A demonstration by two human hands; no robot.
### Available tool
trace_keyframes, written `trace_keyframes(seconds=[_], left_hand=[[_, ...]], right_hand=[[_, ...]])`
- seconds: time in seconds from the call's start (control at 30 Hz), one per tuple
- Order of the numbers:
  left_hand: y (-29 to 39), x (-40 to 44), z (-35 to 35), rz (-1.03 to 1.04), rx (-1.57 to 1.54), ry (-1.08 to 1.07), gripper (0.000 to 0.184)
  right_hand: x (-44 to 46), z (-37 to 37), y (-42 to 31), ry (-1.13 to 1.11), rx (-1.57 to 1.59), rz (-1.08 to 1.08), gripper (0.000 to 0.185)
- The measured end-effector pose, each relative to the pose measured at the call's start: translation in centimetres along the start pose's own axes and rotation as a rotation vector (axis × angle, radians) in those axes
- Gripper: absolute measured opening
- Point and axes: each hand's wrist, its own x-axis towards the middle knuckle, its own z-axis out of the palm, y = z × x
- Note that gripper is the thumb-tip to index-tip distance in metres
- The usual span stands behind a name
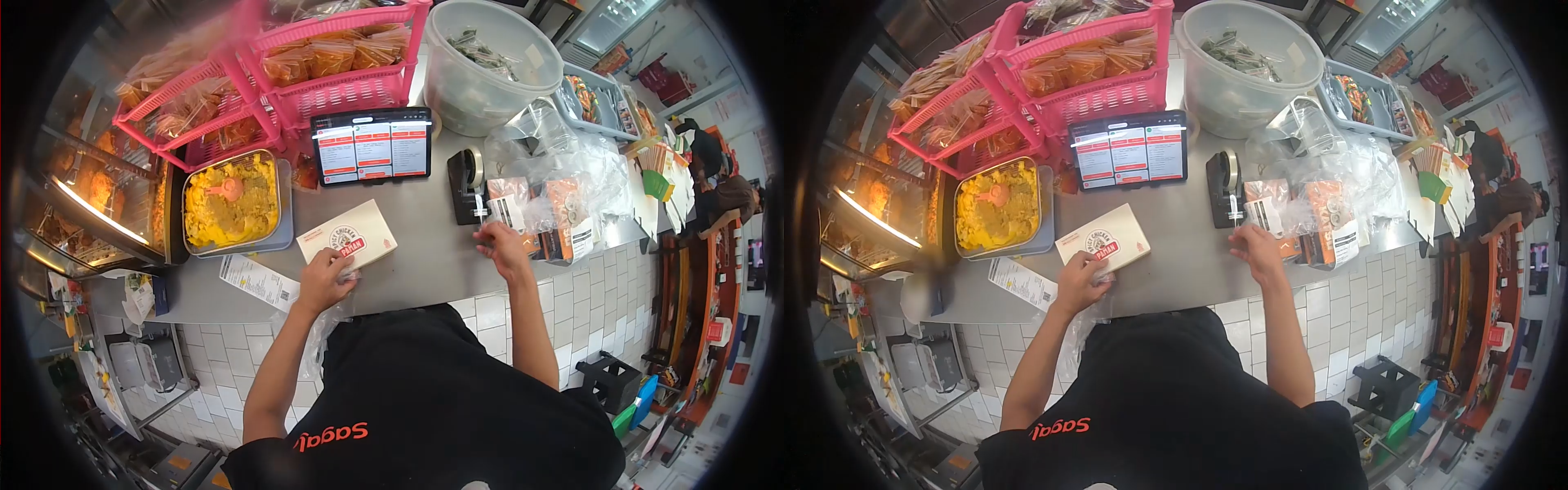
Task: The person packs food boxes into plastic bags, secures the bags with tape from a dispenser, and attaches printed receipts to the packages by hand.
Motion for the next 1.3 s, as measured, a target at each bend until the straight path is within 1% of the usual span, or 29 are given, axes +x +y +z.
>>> trace_keyframes(seconds=[0.03,0.07,0.13,0.17,0.2,0.27,0.3,0.33,0.37,0.4,0.43,0.47,0.53,0.67,0.73,0.77,0.83,0.87,0.93,0.97,1.03,1.17,1.3], left_hand=[[-0.1,0.0,0.0,0.002,-0.004,0.006,0.037],[-0.1,0.0,0.0,0.007,-0.009,0.011,0.038],[-0.2,0.1,0.2,0.009,-0.022,0.013,0.038],[-0.3,-0.1,0.1,0.008,-0.026,0.022,0.039],[-0.3,-0.3,0.0,0.008,-0.026,0.022,0.039],[-0.5,-0.2,-0.1,0.036,-0.077,0.068,0.041],[-0.7,-0.2,-0.1,0.040,-0.084,0.040,0.048],[-0.6,-0.5,-0.3,0.029,-0.089,0.036,0.048],[-0.4,-0.4,-0.4,0.010,-0.105,0.025,0.052],[-0.5,-0.2,-0.6,-0.004,-0.121,0.020,0.056],[-0.9,-0.2,-0.7,0.016,-0.152,0.000,0.065],[-1.1,-0.2,-0.7,0.014,-0.160,0.003,0.065],[-1.2,-0.3,-0.7,-0.002,-0.213,-0.031,0.070],[-1.3,-0.4,-1.1,-0.002,-0.227,-0.041,0.077],[-1.4,-0.4,-1.4,0.062,-0.212,-0.023,0.082],[-1.5,-0.5,-1.4,0.059,-0.218,-0.017,0.082],[-1.6,-0.5,-1.5,0.112,-0.185,-0.048,0.075],[-1.6,-0.5,-1.6,0.109,-0.188,-0.042,0.075],[-1.6,-0.4,-1.9,0.142,-0.188,-0.125,0.062],[-1.6,-0.4,-1.8,0.140,-0.189,-0.122,0.062],[-1.5,-0.5,-1.5,0.122,-0.147,-0.118,0.052],[-1.2,-0.4,-1.2,0.106,-0.116,-0.100,0.051],[-1.2,-0.3,-1.2,0.101,-0.135,-0.092,0.047]], right_hand=[[0.7,0.2,1.7,0.072,-0.077,-0.039,0.015],[2.1,0.3,3.4,0.080,-0.076,-0.039,0.015],[4.1,1.1,6.0,0.466,-0.791,-0.298,0.021],[4.4,1.7,6.8,0.514,-0.807,-0.281,0.022],[4.2,2.0,7.7,0.514,-0.807,-0.281,0.022],[2.1,4.5,6.9,0.471,-0.376,-0.268,0.011],[1.0,5.8,6.7,0.463,-0.385,-0.270,0.011],[-0.6,7.0,6.8,0.284,-0.412,-0.253,0.011],[-2.3,8.2,6.8,0.108,-0.435,-0.236,0.011],[-4.2,10.1,6.3,-0.025,-0.380,-0.194,0.012],[-5.8,12.2,5.9,-0.156,-0.323,-0.151,0.013],[-6.6,13.8,5.7,-0.153,-0.331,-0.150,0.013],[-7.8,16.5,5.8,-0.356,-0.326,-0.078,0.016],[-8.2,19.3,5.9,-0.364,-0.360,-0.068,0.020],[-8.2,19.6,5.8,-0.311,-0.361,0.075,0.019],[-8.1,19.5,5.9,-0.310,-0.370,0.076,0.019],[-7.7,19.4,6.2,-0.260,-0.367,0.180,0.018],[-7.6,19.4,6.3,-0.261,-0.374,0.181,0.018],[-7.4,19.6,6.5,-0.232,-0.407,0.211,0.018],[-7.2,19.6,6.7,-0.233,-0.411,0.211,0.018],[-6.7,19.8,7.1,-0.188,-0.474,0.223,0.020],[-6.7,19.9,7.7,-0.151,-0.524,0.232,0.023],[-6.1,19.4,10.1,-0.184,-0.465,0.180,0.025]])
